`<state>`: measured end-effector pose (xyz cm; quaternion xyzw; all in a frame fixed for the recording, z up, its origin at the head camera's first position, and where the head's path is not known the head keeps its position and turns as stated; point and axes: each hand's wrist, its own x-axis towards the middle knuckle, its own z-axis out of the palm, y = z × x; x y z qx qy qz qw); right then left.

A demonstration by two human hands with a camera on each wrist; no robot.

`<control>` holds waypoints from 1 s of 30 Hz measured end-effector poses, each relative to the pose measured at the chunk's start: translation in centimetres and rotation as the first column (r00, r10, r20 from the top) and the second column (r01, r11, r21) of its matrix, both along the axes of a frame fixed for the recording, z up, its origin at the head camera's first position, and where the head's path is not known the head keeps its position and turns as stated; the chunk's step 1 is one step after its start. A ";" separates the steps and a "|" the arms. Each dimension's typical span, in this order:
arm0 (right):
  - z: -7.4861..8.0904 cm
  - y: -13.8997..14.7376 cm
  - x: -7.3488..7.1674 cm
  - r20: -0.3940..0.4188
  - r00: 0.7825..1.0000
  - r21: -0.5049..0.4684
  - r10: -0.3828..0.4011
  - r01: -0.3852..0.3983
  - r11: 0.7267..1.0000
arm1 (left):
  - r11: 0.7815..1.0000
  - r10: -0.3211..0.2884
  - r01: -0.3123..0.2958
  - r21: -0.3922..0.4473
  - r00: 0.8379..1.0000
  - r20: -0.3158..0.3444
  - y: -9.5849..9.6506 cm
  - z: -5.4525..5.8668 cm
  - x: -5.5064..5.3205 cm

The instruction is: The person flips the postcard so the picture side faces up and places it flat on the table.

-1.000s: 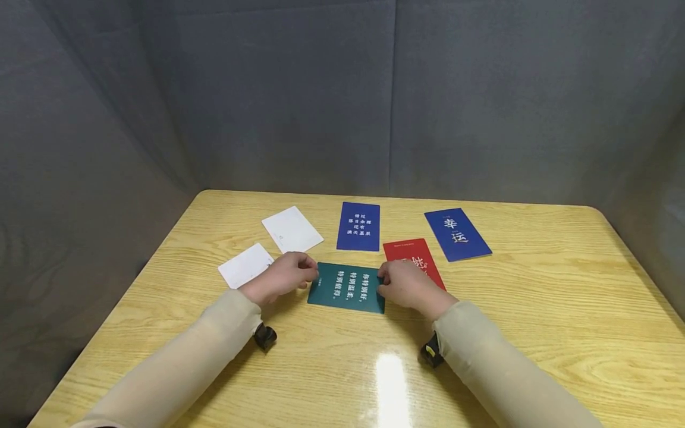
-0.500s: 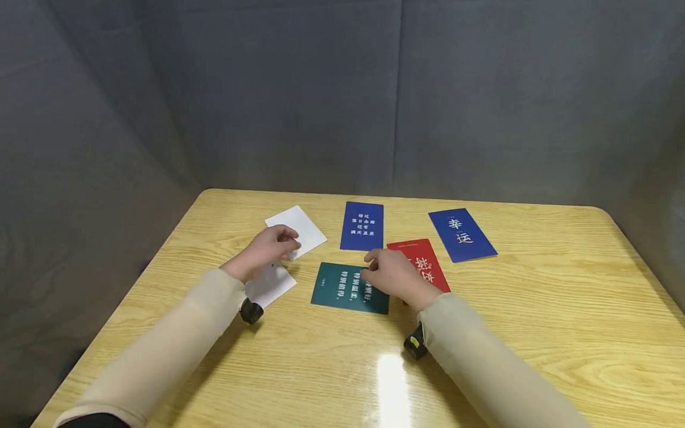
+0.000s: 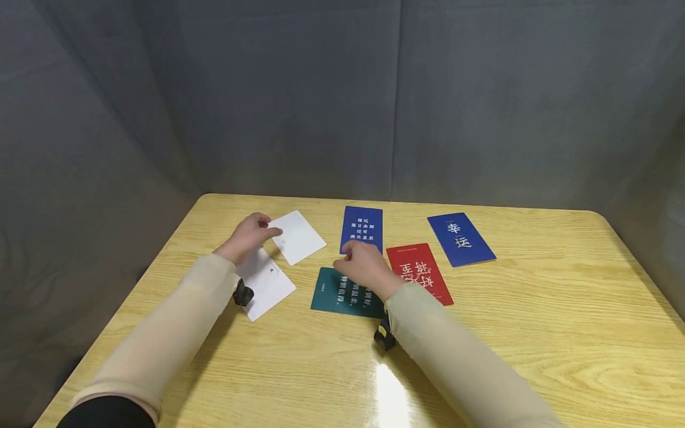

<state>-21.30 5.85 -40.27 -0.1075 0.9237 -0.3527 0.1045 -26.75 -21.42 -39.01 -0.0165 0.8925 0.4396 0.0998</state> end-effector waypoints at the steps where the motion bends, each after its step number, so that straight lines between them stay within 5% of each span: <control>1: 0.0 -0.3 -0.3 0.000 1.000 0.003 -0.006 0.006 1.000 | 1.000 0.008 -0.008 0.002 1.000 0.009 -0.2 -0.1 -0.1; 13: -1.8 -3.3 -2.2 -0.013 0.998 0.008 -0.054 0.054 0.998 | 0.986 0.095 -0.106 0.131 0.991 0.090 -1.1 -2.8 -1.4; 19: -1.7 -4.5 -3.3 -0.068 0.995 0.073 -0.075 0.080 0.994 | 0.972 0.123 -0.146 0.183 0.984 0.128 -0.6 -2.6 -2.3; 30: -1.8 -6.8 -4.0 0.000 0.995 0.221 -0.098 0.096 0.970 | 0.983 0.109 -0.131 0.131 0.981 0.160 -0.1 -2.6 -3.1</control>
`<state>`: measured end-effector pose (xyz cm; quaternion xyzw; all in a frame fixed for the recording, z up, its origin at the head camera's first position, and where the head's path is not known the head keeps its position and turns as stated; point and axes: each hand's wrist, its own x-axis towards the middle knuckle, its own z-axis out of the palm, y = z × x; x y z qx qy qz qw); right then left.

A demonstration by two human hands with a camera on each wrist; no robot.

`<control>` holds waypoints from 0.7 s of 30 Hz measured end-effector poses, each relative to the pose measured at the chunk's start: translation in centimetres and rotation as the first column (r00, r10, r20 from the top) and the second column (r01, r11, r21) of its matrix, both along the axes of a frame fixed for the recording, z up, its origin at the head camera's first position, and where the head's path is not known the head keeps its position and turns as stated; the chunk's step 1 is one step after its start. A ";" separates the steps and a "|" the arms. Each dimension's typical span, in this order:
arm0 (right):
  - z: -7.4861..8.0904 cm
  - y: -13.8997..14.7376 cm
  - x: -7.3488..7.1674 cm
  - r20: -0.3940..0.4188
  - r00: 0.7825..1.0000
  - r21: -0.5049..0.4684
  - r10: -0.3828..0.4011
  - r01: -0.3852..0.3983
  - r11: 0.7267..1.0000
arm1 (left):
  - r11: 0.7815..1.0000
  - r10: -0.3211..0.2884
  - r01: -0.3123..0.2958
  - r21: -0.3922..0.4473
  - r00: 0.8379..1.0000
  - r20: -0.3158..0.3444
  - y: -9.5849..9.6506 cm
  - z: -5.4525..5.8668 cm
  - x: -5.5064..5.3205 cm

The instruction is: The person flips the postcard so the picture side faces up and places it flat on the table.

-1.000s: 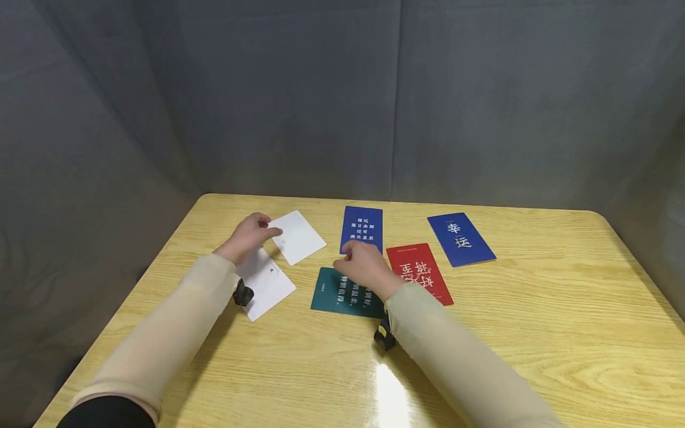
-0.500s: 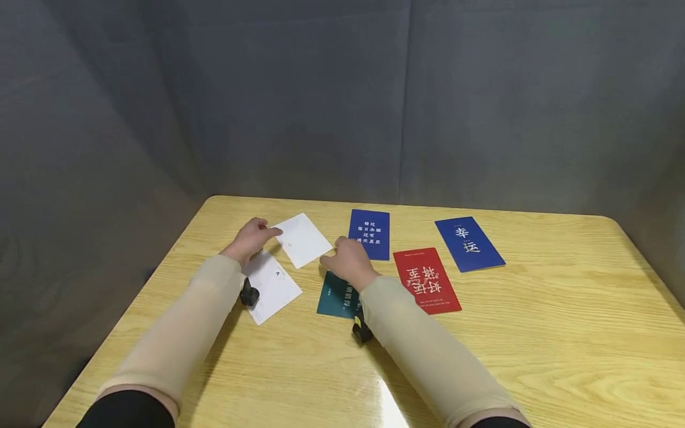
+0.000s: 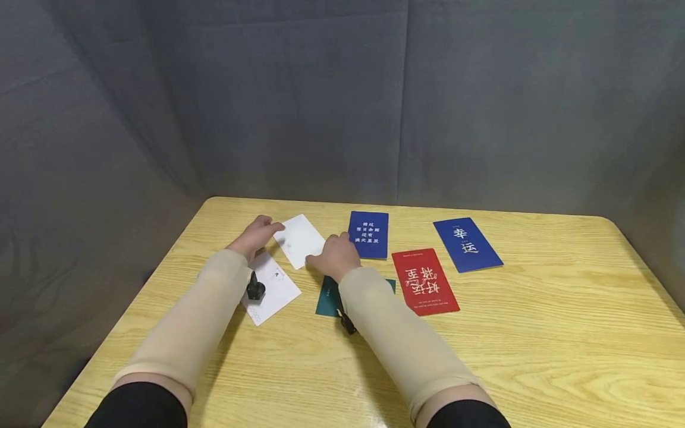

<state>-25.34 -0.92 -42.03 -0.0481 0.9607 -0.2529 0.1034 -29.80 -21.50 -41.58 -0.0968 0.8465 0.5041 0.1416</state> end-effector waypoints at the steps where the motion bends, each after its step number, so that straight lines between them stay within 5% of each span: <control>1: 0.0 -0.1 0.0 -0.003 1.000 0.012 -0.002 0.002 1.000 | 1.000 -0.009 0.009 -0.002 1.000 0.002 0.1 0.0 0.0; 11: -0.2 0.1 -0.4 -0.006 1.000 0.035 -0.012 0.012 0.999 | 0.999 -0.023 0.023 -0.032 1.000 0.002 0.9 0.2 0.0; 21: 0.0 0.1 -0.2 -0.011 0.997 -0.136 -0.073 0.071 0.988 | 0.999 0.040 -0.040 -0.011 0.999 -0.027 0.8 0.2 0.1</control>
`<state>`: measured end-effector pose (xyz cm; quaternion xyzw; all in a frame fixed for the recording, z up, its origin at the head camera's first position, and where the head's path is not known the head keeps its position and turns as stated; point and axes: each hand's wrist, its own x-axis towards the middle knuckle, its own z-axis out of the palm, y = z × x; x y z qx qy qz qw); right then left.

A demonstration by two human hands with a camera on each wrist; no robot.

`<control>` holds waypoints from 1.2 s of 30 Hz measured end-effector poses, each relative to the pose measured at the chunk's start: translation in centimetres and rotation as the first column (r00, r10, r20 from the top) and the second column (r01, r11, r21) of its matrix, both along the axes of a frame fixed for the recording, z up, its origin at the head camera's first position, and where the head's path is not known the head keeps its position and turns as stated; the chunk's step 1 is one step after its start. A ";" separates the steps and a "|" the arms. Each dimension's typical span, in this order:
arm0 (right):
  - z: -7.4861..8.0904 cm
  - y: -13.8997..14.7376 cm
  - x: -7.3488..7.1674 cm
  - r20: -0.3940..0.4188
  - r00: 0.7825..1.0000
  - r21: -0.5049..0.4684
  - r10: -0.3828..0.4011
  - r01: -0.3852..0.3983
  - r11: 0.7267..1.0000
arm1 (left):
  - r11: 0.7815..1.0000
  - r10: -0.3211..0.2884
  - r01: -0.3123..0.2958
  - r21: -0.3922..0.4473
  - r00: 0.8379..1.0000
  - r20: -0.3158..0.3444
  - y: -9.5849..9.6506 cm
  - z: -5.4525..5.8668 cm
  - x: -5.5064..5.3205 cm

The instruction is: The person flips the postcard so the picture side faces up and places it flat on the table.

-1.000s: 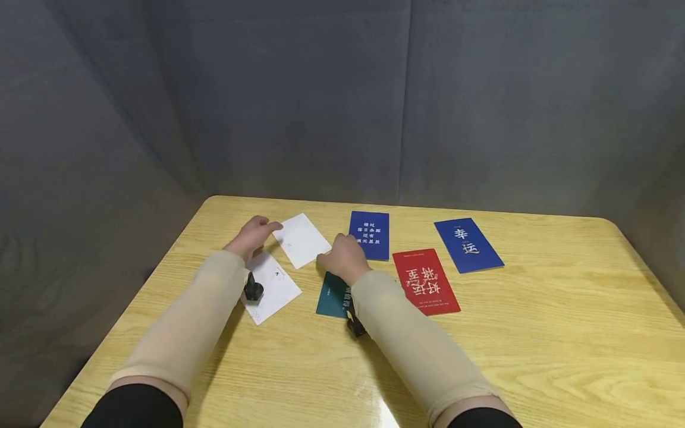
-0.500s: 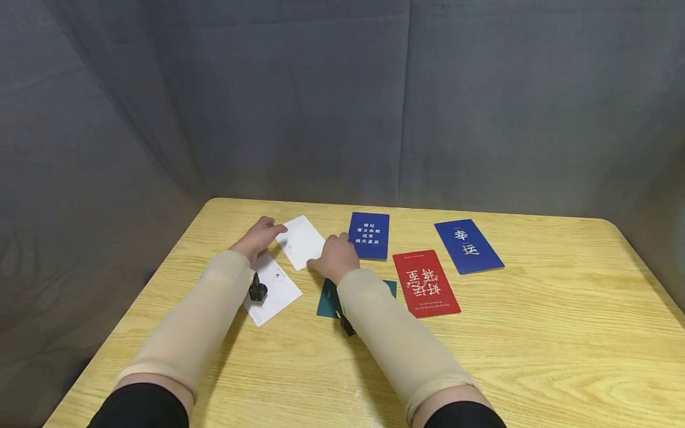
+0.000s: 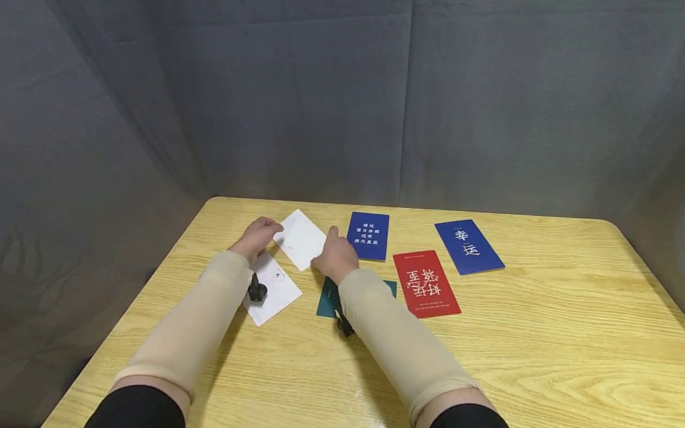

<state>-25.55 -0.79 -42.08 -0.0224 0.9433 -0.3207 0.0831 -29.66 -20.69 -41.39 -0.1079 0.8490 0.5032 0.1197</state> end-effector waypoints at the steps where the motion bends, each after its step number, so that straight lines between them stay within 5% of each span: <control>1: 0.0 0.0 0.0 -0.009 1.000 -0.026 -0.003 0.003 1.000 | 1.000 0.007 -0.007 0.000 1.000 0.000 -0.1 -0.1 0.0; 10: -0.2 1.2 -0.5 -0.066 0.994 -0.193 -0.082 0.068 0.979 | 0.999 0.010 -0.011 0.043 1.000 0.014 -0.7 -0.5 -0.2; 20: -0.2 1.7 -0.8 -0.034 0.980 -0.426 -0.194 0.161 0.890 | 0.999 0.043 -0.042 -0.029 0.999 0.030 -1.3 -0.5 -0.6; 36: -0.4 2.0 -0.9 -0.010 0.985 -0.497 -0.174 0.146 0.856 | 0.999 -0.004 0.001 -0.047 0.999 -0.049 -2.8 0.1 -0.2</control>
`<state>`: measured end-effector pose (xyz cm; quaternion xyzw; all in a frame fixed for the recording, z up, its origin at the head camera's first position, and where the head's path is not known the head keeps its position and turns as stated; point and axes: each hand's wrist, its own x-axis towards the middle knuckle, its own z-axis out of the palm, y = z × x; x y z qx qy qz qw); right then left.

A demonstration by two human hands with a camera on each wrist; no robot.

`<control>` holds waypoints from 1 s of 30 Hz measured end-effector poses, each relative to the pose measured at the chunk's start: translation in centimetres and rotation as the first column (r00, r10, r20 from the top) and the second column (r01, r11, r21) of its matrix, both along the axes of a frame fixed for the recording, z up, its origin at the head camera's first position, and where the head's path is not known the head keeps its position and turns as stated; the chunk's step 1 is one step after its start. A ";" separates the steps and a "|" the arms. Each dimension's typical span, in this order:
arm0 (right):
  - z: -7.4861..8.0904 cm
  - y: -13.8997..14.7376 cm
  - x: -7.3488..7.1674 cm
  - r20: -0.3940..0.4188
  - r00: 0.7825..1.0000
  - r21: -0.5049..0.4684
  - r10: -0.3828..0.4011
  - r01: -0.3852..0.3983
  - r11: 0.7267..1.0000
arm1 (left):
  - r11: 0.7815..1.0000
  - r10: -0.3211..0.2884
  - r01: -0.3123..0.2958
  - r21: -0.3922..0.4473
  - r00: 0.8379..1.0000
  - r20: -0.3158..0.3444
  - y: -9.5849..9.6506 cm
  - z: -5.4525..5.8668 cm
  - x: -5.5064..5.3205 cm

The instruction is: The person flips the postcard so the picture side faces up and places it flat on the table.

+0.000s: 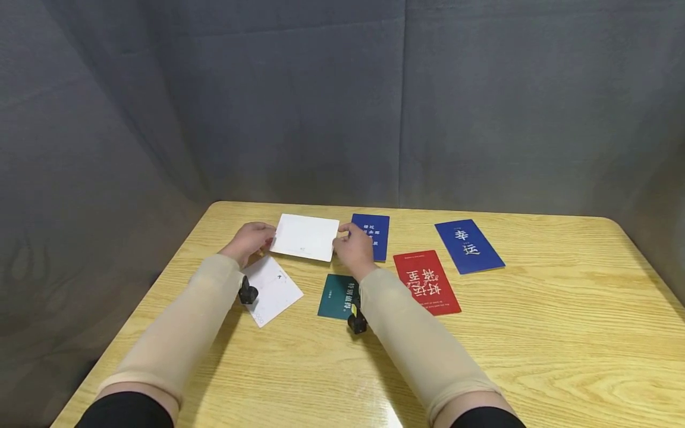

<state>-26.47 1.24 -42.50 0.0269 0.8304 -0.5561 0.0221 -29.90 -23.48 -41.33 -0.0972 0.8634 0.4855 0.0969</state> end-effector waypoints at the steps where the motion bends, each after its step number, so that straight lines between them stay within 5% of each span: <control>1: -0.1 0.0 0.0 0.001 1.000 -0.009 0.003 -0.003 1.000 | 1.000 -0.007 0.006 -0.007 1.000 -0.008 0.0 0.0 0.0; 20: -0.4 0.7 0.0 -0.008 1.000 -0.024 0.004 -0.004 1.000 | 0.996 -0.058 0.052 -0.070 0.994 -0.090 0.1 0.0 -0.2; 30: 0.0 0.6 0.3 0.001 1.000 -0.009 0.008 -0.008 1.000 | 0.999 -0.034 0.031 -0.040 0.996 -0.086 0.2 0.2 -0.2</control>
